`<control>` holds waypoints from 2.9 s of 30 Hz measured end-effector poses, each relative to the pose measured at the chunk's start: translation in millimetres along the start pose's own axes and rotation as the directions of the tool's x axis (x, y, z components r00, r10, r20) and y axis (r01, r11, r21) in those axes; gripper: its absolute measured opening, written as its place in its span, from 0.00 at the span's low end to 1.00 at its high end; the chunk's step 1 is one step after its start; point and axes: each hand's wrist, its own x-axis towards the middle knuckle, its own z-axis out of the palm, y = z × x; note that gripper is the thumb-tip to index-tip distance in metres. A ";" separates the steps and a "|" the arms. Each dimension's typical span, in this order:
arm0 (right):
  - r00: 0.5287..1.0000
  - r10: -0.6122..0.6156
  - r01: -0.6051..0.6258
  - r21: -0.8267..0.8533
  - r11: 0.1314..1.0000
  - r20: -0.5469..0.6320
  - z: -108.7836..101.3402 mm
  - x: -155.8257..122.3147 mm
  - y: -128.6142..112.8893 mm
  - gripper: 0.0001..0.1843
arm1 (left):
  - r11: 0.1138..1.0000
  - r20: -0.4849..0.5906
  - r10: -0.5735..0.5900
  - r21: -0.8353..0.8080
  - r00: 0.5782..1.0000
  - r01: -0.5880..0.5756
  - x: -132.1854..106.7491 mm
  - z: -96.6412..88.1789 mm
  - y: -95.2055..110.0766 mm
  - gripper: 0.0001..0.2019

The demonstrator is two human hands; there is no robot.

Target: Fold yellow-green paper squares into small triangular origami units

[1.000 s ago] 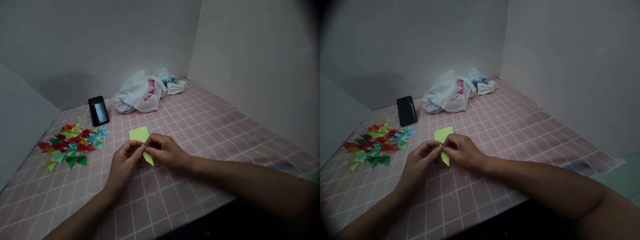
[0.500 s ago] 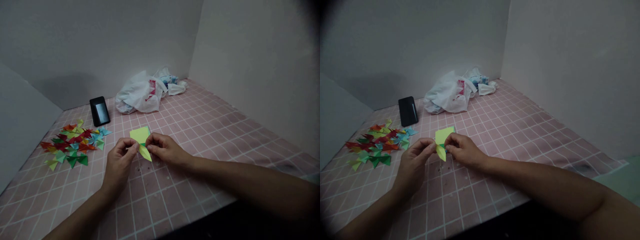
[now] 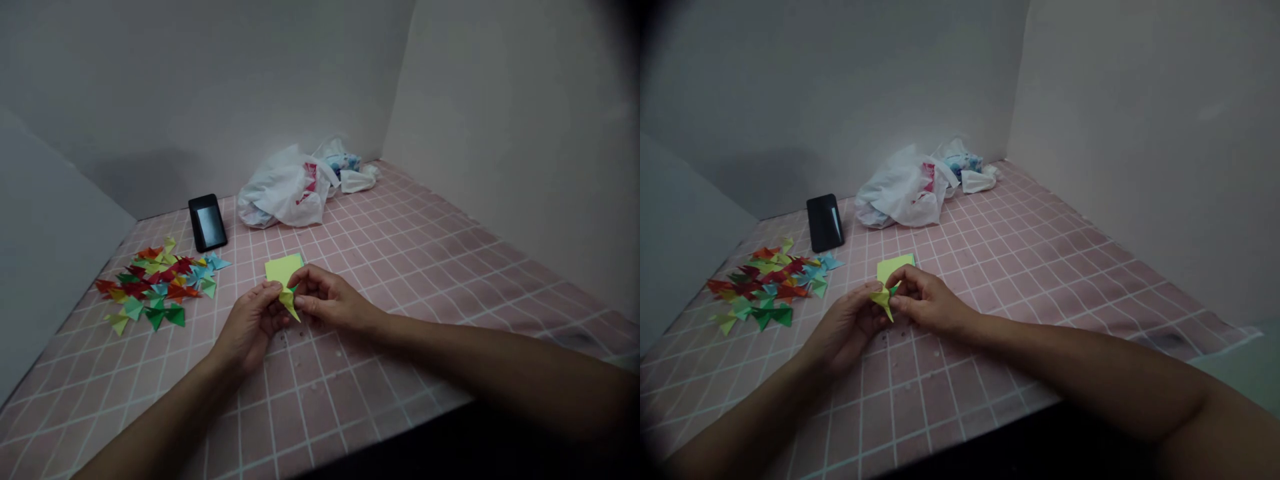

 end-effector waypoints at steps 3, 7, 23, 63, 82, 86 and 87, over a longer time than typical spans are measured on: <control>1.000 -0.012 0.013 -0.007 1.000 0.021 -0.9 0.3 2.8 0.13 | 1.000 0.000 0.009 0.020 1.000 -0.009 -0.1 1.2 -1.3 0.08; 1.000 -0.017 0.016 -0.046 0.999 -0.004 0.6 0.8 1.9 0.08 | 0.999 -0.007 0.030 0.032 1.000 -0.030 -1.7 3.9 -2.4 0.07; 0.998 -0.063 0.065 -0.188 0.980 0.016 2.1 -0.5 -0.2 0.09 | 0.988 -0.134 0.124 0.109 0.983 -0.109 -5.8 11.0 -7.8 0.12; 0.961 -0.234 0.200 -0.212 0.957 -0.149 -4.3 2.7 -2.5 0.04 | 0.875 0.159 0.307 0.340 0.938 -0.344 -1.4 -0.2 -5.9 0.13; 0.963 -0.224 0.197 -0.177 0.964 -0.148 2.0 -0.6 0.4 0.06 | 0.872 0.070 0.396 0.286 0.916 -0.399 -8.6 7.1 -12.2 0.07; 0.963 -0.235 0.216 -0.140 0.966 -0.134 3.8 -1.1 -1.1 0.06 | 0.845 0.083 0.448 0.287 0.890 -0.451 -11.0 7.4 -13.2 0.07; 0.964 -0.231 0.215 -0.129 0.968 -0.129 4.0 -1.1 -1.4 0.06 | 0.837 0.089 0.456 0.295 0.886 -0.461 -11.5 7.3 -13.3 0.06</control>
